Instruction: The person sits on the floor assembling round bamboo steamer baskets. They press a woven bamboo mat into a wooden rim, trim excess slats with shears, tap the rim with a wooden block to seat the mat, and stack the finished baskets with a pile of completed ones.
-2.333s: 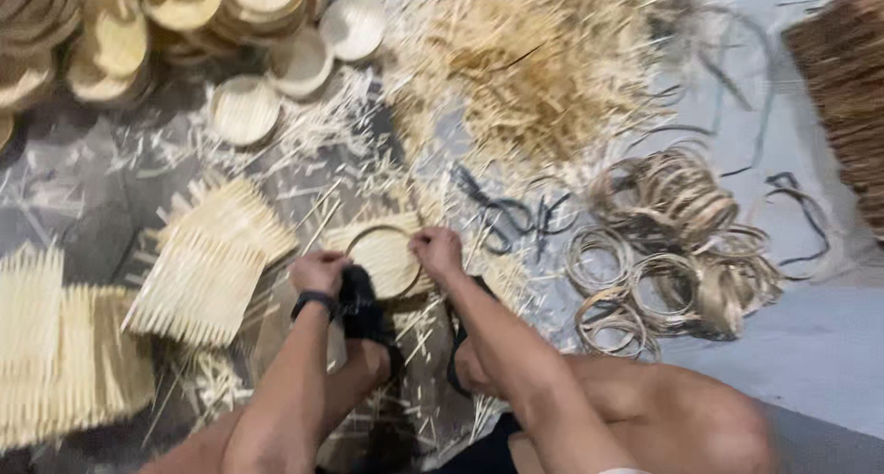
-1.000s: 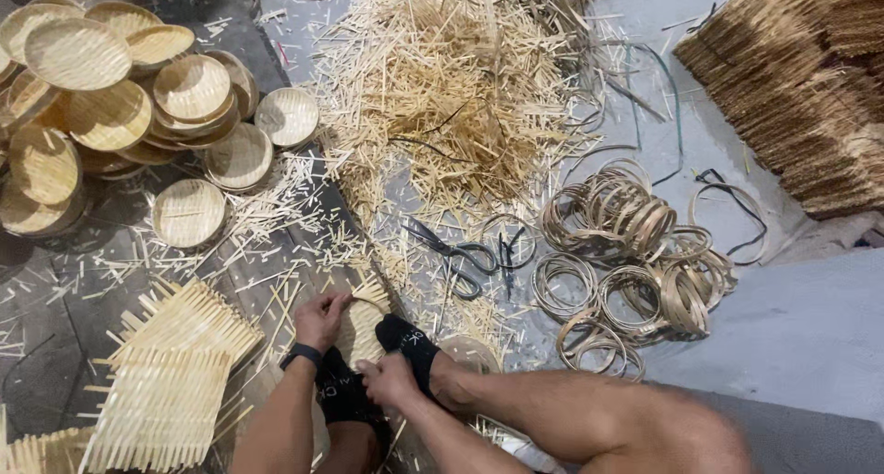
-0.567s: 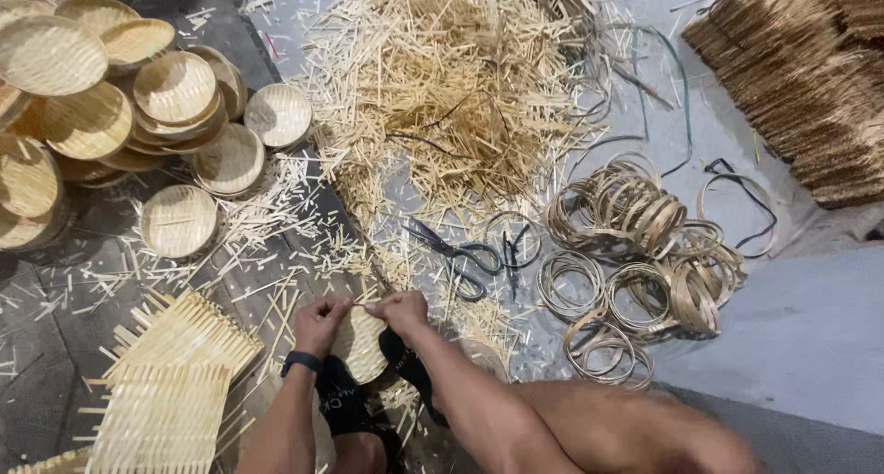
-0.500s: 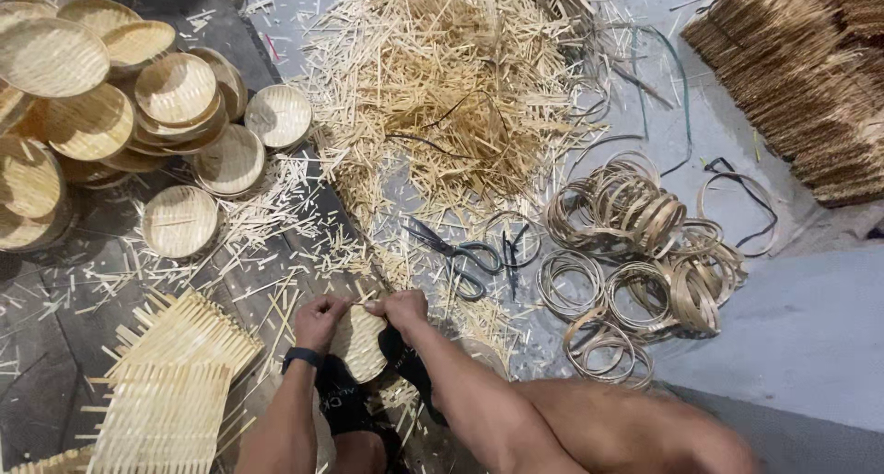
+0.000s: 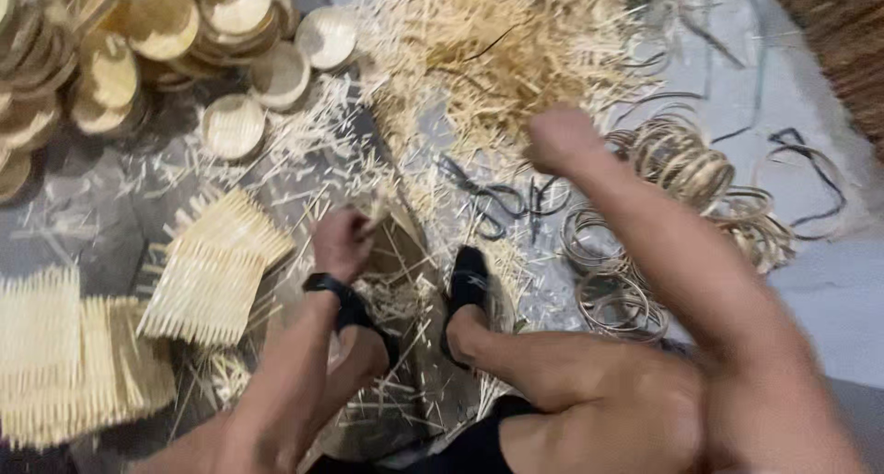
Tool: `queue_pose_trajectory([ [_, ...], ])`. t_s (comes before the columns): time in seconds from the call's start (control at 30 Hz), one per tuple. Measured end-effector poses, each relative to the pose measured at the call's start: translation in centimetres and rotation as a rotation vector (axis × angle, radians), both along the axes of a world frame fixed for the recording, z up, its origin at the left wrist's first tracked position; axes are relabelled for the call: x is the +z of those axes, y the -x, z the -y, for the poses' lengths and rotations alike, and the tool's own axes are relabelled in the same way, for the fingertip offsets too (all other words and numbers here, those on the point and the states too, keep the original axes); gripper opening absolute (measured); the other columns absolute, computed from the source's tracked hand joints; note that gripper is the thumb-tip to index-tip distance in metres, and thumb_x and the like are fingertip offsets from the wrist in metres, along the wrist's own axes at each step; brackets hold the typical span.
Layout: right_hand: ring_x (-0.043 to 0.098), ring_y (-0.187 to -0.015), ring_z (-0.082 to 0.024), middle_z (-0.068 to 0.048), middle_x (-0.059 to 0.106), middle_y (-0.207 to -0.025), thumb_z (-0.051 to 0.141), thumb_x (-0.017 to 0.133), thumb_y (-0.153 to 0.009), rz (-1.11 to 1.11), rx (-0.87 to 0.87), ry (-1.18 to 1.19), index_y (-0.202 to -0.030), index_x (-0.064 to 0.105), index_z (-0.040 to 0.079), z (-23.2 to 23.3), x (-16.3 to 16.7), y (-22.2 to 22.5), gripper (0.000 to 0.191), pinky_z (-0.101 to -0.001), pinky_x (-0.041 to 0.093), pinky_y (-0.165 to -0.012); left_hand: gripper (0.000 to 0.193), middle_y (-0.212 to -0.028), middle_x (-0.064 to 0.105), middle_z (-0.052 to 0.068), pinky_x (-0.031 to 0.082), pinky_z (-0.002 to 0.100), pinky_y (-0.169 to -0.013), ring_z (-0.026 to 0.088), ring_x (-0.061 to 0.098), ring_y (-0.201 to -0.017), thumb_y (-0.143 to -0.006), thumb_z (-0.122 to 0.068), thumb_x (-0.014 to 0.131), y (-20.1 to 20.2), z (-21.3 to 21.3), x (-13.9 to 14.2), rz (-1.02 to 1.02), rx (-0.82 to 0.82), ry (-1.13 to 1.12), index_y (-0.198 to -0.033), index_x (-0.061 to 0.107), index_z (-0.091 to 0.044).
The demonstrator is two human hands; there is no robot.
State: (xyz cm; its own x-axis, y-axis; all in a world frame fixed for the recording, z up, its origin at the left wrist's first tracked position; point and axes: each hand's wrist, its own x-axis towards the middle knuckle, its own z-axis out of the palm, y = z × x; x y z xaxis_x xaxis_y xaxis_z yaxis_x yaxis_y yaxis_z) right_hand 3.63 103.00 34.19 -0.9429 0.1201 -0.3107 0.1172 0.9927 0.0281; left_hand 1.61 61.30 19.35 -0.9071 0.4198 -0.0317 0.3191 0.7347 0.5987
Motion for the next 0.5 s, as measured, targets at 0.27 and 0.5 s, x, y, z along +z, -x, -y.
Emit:
queue_pose_trajectory([
  [0.27,0.070,-0.101,-0.039,-0.024,0.074,-0.108,0.022,0.073,-0.080,0.011,-0.187,0.498,-0.110,0.076,0.004,4.1,-14.8,-5.3,0.035,-0.0482,0.055,-0.092,0.033,-0.124,0.062,0.011,0.047,0.047,-0.098,0.031,0.062,-0.110,-0.084,-0.004,0.070,-7.1,0.4,-2.1,-0.265,-0.381,0.127,-0.116,0.066,-0.011],
  [0.5,0.066,-0.103,-0.048,-0.033,0.068,-0.108,0.019,0.082,-0.065,-0.139,-0.204,0.299,-0.119,0.055,-0.006,6.0,-24.5,-5.9,0.065,-0.0505,0.053,-0.092,0.081,-0.137,0.055,0.018,0.046,0.050,-0.102,0.041,0.054,-0.124,-0.070,-0.025,0.082,-3.2,1.8,-4.0,-0.192,-0.236,-0.035,-0.145,0.051,-0.021],
])
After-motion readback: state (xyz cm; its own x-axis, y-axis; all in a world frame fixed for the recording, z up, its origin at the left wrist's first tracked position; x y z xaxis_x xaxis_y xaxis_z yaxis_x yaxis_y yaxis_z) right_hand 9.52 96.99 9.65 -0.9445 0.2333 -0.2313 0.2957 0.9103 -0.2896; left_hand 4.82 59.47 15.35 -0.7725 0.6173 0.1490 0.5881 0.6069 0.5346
